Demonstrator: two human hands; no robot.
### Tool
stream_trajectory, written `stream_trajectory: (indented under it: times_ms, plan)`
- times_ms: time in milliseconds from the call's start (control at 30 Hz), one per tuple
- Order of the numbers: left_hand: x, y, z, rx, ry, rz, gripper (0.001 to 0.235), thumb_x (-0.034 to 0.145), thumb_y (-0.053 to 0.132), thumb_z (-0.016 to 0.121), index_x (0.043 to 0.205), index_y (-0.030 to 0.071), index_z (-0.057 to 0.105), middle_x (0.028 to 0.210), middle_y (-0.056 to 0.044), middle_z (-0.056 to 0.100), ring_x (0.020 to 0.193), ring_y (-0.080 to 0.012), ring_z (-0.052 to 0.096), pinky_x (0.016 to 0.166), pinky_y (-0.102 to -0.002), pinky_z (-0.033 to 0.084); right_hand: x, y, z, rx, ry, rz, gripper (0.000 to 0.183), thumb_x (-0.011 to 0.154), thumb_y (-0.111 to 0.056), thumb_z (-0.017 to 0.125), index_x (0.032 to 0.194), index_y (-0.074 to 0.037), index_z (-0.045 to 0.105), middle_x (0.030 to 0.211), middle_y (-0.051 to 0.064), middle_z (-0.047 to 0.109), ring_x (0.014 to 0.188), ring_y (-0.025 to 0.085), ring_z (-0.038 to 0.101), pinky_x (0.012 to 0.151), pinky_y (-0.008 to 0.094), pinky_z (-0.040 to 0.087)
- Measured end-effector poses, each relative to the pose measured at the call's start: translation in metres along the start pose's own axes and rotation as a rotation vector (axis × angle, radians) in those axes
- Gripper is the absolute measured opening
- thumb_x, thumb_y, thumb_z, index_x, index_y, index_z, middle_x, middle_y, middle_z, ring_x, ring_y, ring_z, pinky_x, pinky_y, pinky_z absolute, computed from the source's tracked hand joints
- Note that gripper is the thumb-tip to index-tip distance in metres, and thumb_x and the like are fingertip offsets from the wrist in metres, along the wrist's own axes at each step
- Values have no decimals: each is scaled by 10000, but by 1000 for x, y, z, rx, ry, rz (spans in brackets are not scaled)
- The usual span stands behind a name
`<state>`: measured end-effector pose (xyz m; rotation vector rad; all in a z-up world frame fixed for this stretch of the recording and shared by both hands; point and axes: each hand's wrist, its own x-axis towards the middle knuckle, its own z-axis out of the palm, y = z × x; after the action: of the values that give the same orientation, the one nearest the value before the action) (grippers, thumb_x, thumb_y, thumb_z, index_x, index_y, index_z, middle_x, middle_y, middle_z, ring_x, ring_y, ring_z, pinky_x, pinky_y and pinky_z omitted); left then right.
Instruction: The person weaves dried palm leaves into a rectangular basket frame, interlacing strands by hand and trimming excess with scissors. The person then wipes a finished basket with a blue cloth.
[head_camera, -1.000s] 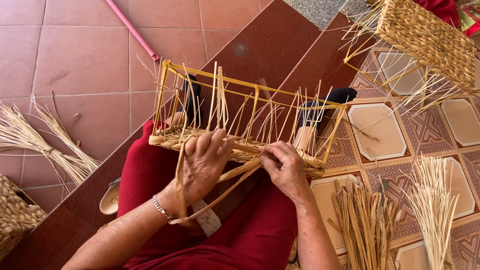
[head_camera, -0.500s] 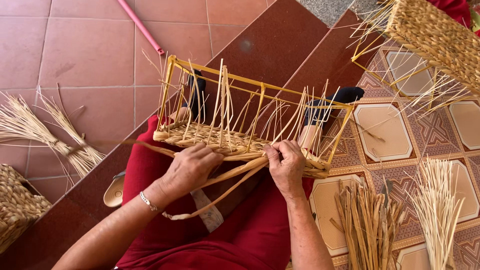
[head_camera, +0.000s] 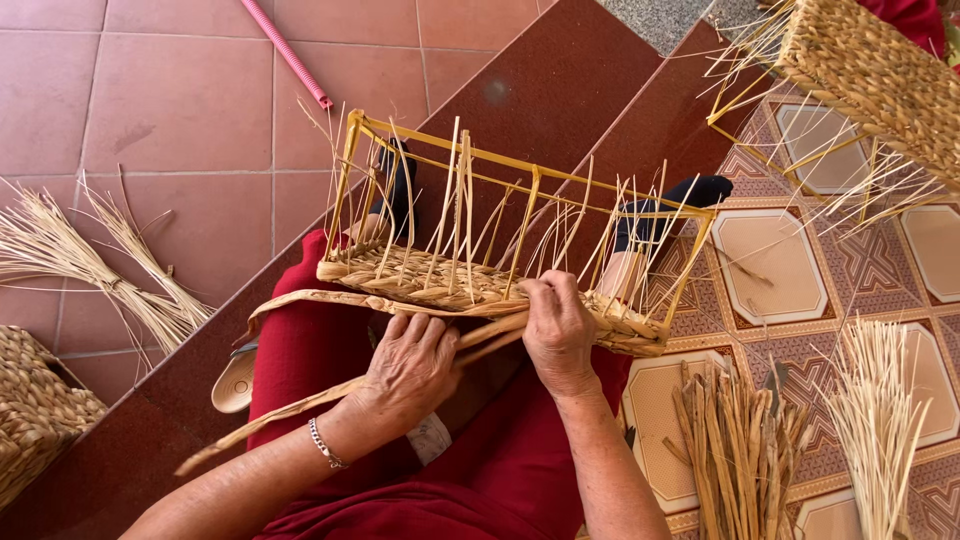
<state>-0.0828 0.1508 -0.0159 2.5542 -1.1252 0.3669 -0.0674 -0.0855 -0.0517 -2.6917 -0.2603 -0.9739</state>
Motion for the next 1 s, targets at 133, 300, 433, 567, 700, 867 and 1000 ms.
stream_trajectory:
  times_ms: [133,300,433,567,700,867,1000]
  plan:
    - [1,-16,-5,-37,-395,-148,291,1009,54,583,1299,47,558,1014,-97,604,962,-233,569,864,-412,464,9,4,-29,347,-121,42,93,985,-112,730,1077,-123,725,995,34,750,796,56,669,610,186,610]
    - [18,-31,-48,126,204,-36,409,820,64,687,1220,110,616,966,-36,615,1002,-244,569,907,-496,461,16,-9,-48,300,-102,-86,224,913,-332,699,1053,-164,746,1007,20,789,784,122,661,657,278,581]
    - [34,-9,-48,183,468,227,471,853,122,688,1313,78,593,1320,-138,605,1229,-290,546,946,-494,442,19,-15,-34,296,-175,344,183,983,-286,693,1028,-112,727,791,67,758,636,134,684,513,269,555]
    - [54,-3,-1,-350,191,201,426,899,31,646,1321,1,605,1347,-192,607,1202,-310,632,917,-395,577,18,-10,-25,466,-55,395,252,1028,-208,616,1191,-19,575,825,30,780,683,90,739,531,241,576]
    - [93,-28,36,-677,179,-111,245,1024,66,619,1261,27,667,1112,-160,728,903,-301,770,771,-350,616,21,-7,-9,315,-103,476,165,1018,-153,616,1130,-33,631,777,49,765,601,102,726,428,254,571]
    - [124,-45,27,-982,-328,-468,545,939,8,457,1481,49,421,1147,-181,672,581,-272,727,562,-394,632,20,0,4,21,-298,290,100,948,-142,715,1029,-100,756,786,52,777,602,147,693,503,339,575]
    - [127,-49,23,-1205,-439,-560,664,955,113,506,1548,84,210,1213,-181,682,558,-241,660,518,-415,627,16,15,-4,272,-411,158,105,921,-131,735,1013,-111,780,931,35,781,747,113,716,667,318,635]
